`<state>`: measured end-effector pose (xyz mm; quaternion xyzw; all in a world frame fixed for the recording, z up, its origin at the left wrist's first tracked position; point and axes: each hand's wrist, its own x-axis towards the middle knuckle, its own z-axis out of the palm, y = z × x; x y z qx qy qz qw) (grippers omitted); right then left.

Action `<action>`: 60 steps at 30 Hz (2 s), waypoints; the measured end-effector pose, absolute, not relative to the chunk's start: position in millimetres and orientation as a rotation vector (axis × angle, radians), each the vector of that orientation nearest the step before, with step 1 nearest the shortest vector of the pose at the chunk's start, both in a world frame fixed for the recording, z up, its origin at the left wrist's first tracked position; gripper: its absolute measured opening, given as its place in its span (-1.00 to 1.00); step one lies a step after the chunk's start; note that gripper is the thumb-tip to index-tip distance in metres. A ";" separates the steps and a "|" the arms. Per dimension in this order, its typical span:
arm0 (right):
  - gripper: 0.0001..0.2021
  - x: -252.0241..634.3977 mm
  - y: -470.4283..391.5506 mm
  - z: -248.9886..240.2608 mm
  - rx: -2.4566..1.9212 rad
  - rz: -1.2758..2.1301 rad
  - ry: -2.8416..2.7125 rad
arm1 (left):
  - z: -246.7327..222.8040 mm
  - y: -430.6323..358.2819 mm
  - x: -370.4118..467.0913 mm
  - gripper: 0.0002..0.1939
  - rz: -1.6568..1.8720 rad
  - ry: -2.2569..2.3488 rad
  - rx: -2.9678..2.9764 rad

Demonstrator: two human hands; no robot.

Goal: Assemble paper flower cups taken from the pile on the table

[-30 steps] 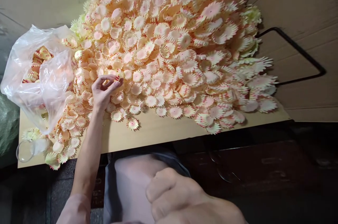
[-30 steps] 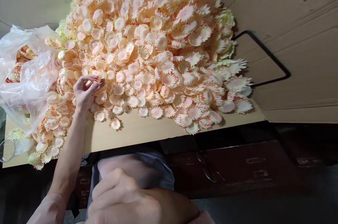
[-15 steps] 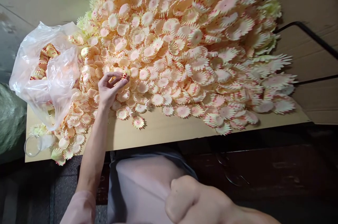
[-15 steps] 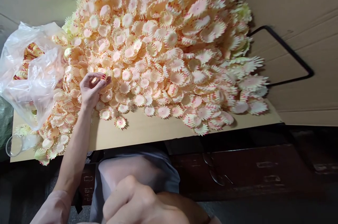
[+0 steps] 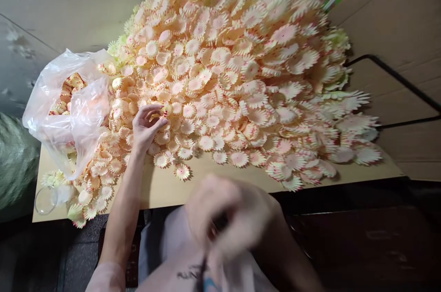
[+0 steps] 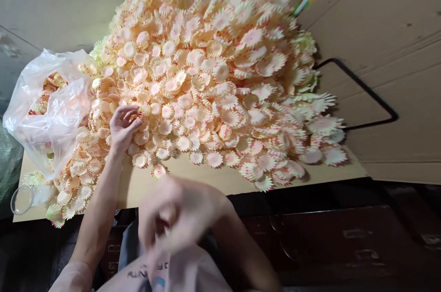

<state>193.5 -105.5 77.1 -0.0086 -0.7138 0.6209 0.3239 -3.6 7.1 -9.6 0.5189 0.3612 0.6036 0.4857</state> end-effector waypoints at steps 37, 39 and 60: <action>-0.75 180.1 20.6 19.6 -0.689 1.776 -1.304 | -11.4 4.7 -13.3 -0.86 1.308 0.939 1.267; -0.73 181.4 20.7 18.9 -0.686 1.789 -1.323 | -11.3 4.9 -12.6 -0.89 1.318 0.935 1.258; -0.72 177.7 18.6 14.6 -0.795 1.598 -1.417 | -4.6 2.5 -9.4 -0.93 1.292 0.941 1.272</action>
